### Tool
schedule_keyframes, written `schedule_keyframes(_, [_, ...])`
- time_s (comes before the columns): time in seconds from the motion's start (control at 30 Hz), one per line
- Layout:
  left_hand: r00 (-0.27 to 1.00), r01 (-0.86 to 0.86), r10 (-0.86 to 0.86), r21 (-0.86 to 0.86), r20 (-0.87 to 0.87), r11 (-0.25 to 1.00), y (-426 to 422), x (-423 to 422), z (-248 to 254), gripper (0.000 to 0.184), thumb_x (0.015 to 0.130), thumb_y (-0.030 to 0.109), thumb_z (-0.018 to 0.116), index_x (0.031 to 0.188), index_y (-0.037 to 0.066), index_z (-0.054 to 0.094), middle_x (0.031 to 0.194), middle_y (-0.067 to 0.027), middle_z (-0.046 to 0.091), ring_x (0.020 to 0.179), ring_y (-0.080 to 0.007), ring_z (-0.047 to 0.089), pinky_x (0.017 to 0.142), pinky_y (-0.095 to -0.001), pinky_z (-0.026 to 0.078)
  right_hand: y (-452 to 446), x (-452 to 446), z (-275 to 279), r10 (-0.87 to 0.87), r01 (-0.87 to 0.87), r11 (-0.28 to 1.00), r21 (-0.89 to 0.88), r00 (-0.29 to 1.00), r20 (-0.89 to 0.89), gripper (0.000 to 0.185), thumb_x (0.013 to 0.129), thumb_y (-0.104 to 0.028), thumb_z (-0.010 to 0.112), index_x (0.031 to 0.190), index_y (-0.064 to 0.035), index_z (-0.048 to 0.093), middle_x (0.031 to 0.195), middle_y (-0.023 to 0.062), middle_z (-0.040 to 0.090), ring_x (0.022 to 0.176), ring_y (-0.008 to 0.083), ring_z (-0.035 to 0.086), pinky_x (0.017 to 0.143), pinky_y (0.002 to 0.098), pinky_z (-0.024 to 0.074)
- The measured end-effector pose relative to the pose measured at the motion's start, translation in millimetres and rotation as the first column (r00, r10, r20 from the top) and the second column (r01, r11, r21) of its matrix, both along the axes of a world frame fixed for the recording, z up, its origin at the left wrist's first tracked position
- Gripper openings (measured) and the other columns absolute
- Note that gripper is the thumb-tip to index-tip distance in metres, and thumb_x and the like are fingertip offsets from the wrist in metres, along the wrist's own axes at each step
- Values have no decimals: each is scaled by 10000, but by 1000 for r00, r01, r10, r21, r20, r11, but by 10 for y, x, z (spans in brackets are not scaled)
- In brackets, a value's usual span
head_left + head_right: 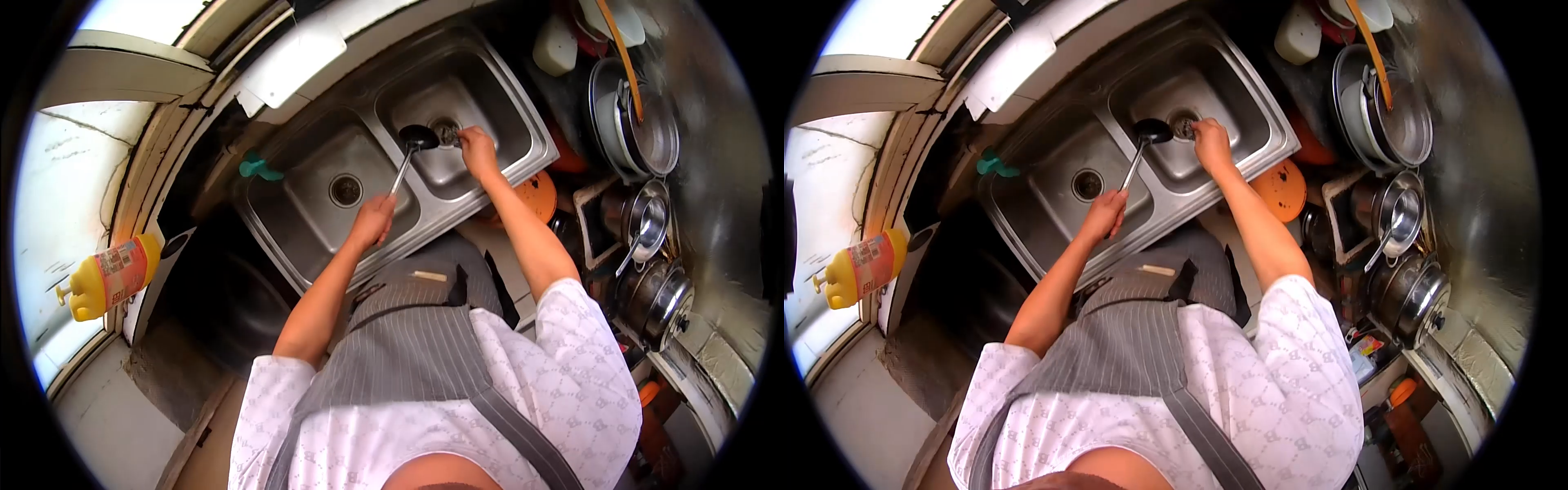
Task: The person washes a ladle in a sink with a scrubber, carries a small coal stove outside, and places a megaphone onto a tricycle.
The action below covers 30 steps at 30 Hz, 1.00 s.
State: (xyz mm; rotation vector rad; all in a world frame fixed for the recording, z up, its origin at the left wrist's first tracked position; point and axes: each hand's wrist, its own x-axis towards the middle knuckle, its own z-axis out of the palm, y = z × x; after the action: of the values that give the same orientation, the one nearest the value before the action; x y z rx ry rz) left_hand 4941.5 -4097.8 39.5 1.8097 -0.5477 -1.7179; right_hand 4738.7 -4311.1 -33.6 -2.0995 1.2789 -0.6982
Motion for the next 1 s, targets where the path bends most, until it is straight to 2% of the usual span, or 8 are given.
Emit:
schedule_keyframes(0.17, [996, -75, 77, -45, 40, 996, 398, 581, 327, 359, 962, 334, 480, 728, 61, 483, 497, -22, 450, 328, -114, 398, 312, -278, 305, 15, 110, 653, 32, -38, 999, 38, 990, 134, 176, 804, -1, 624, 970, 1, 683, 956, 146, 657, 878, 313, 636, 784, 347, 502])
schedule_keyframes(0.27, [980, -119, 118, -5, 162, 993, 810, 1069, 421, 370, 965, 343, 478, 727, 60, 486, 498, -18, 451, 326, -114, 399, 312, -270, 303, 224, 289, 816, -37, 3, 978, 210, 987, 156, 202, 834, -4, 602, 1022, 6, 673, 994, 147, 656, 913, 270, 643, 797, 323, 497])
schedule_keyframes(0.37, [954, -150, 133, 46, 269, 988, 1124, 1416, 369, 378, 967, 349, 477, 724, 60, 486, 498, -19, 451, 327, -127, 412, 327, -287, 321, 541, 598, 892, 62, -121, 970, 210, 962, 266, 217, 847, -11, 592, 1050, 11, 663, 993, 136, 652, 901, 237, 635, 791, 300, 489])
schedule_keyframes(0.5, [920, -105, 59, 97, 387, 990, 1228, 1689, 336, 376, 957, 354, 489, 739, 48, 503, 511, -40, 479, 353, -150, 461, 360, -310, 362, 989, 958, 846, 102, -251, 880, 403, 929, 356, 231, 854, -33, 601, 1074, 14, 655, 982, 109, 643, 840, 190, 610, 750, 264, 476])
schedule_keyframes(0.7, [873, -14, -40, 106, 486, 994, 1109, 1907, 298, 375, 937, 361, 518, 785, 19, 543, 520, -70, 498, 404, -178, 496, 424, -337, 391, 1257, 1145, 848, 94, -249, 845, 473, 940, 327, 231, 865, -51, 603, 1079, 19, 651, 986, 106, 641, 851, 181, 603, 769, 265, 470])
schedule_keyframes(0.77, [845, 53, -87, 79, 528, 995, 1052, 1980, 278, 354, 949, 355, 524, 789, 39, 533, 512, -27, 473, 397, -134, 457, 399, -302, 356, 1276, 1115, 845, 62, -226, 815, 534, 950, 306, 235, 870, -58, 604, 1086, 22, 646, 1000, 102, 639, 889, 180, 601, 805, 263, 463])
schedule_keyframes(0.93, [861, 123, -139, 64, 490, 990, 943, 2235, 239, 349, 940, 348, 545, 787, 35, 535, 515, -22, 465, 394, -123, 441, 398, -302, 351, 1310, 1025, 797, 55, -196, 824, 531, 961, 270, 236, 870, -70, 598, 1083, 18, 648, 990, 116, 645, 892, 201, 608, 801, 284, 465])
schedule_keyframes(1.0, [870, 124, -179, 148, 459, 981, 918, 2321, 288, 353, 917, 369, 548, 867, 23, 595, 556, -63, 517, 421, -157, 489, 420, -321, 378, 1323, 1005, 749, 34, -174, 822, 542, 966, 258, 236, 869, -75, 600, 1081, 16, 649, 984, 117, 647, 887, 201, 610, 796, 284, 466])
